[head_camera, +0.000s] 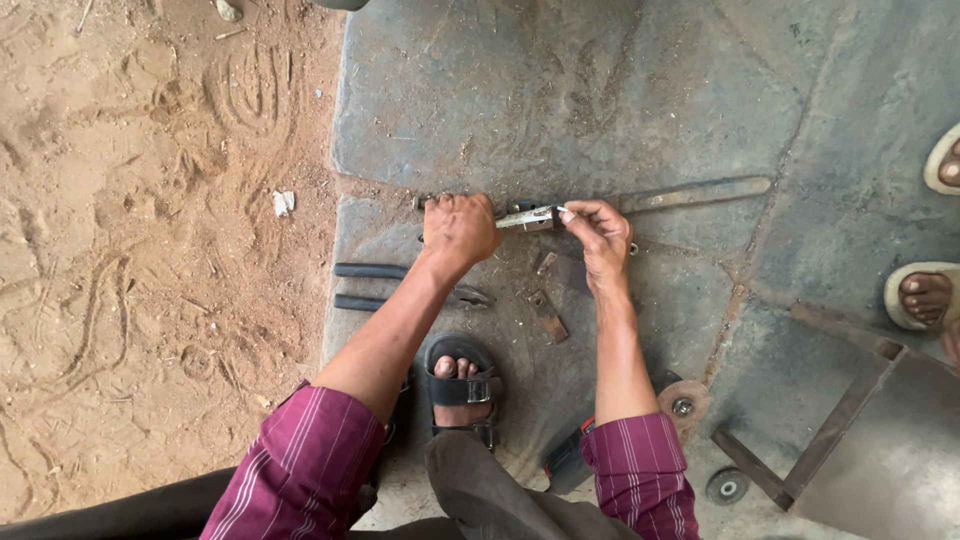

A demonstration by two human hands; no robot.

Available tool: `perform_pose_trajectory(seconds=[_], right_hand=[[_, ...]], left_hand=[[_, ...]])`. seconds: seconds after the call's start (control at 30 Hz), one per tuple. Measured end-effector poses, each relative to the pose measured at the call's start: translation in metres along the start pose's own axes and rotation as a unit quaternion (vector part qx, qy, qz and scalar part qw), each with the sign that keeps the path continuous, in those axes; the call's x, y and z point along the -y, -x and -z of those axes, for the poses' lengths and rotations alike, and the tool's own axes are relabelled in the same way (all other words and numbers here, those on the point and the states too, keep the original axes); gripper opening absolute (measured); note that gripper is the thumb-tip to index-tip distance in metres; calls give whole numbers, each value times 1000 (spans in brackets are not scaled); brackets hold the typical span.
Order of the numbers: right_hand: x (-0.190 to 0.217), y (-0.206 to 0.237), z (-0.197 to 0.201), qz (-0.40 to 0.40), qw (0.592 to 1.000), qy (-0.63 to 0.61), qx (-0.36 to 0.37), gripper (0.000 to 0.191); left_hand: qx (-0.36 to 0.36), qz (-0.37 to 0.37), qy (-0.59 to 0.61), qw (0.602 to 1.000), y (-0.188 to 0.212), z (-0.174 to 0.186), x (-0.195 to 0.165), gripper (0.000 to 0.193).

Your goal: The person crouches on a stone floor and assembles small metal hinge parts, aligning flat metal leaves with a pin and bolts by hand. They pick up and reposition the metal pieces, use pliers, and hold parts together while fitting them, with an angle grinder and tape measure lying nearby.

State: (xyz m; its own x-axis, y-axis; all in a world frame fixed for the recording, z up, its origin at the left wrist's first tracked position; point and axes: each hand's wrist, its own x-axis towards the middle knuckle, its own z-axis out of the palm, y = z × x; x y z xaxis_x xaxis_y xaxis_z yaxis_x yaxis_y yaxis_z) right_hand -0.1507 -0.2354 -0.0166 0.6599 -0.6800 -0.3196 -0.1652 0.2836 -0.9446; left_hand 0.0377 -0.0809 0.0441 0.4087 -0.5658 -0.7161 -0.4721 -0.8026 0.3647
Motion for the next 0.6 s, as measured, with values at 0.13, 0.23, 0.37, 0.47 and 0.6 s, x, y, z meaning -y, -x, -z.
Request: perform_pose_trajectory(seconds=[0.13,0.23,0.37,0.47,0.6], right_hand=[[4,0,-1,-10,1000,8,3,14],[8,2,-5,6,999,32,7,16],[15,6,-16,18,985,169,34,18],[19,6,-25,57,965,248,70,16],[25,4,-30,92,956,266,85,14]], left_hand=[[-9,-7,-7,1000,0,-1,1,42],[-1,-7,-11,1000,-4,-5,4,41],[12,1,2,1000,-9,-5,6,34],[-49,-13,87,995,-5,4,18,41],[-85,9,172,981,8,9,31,56]])
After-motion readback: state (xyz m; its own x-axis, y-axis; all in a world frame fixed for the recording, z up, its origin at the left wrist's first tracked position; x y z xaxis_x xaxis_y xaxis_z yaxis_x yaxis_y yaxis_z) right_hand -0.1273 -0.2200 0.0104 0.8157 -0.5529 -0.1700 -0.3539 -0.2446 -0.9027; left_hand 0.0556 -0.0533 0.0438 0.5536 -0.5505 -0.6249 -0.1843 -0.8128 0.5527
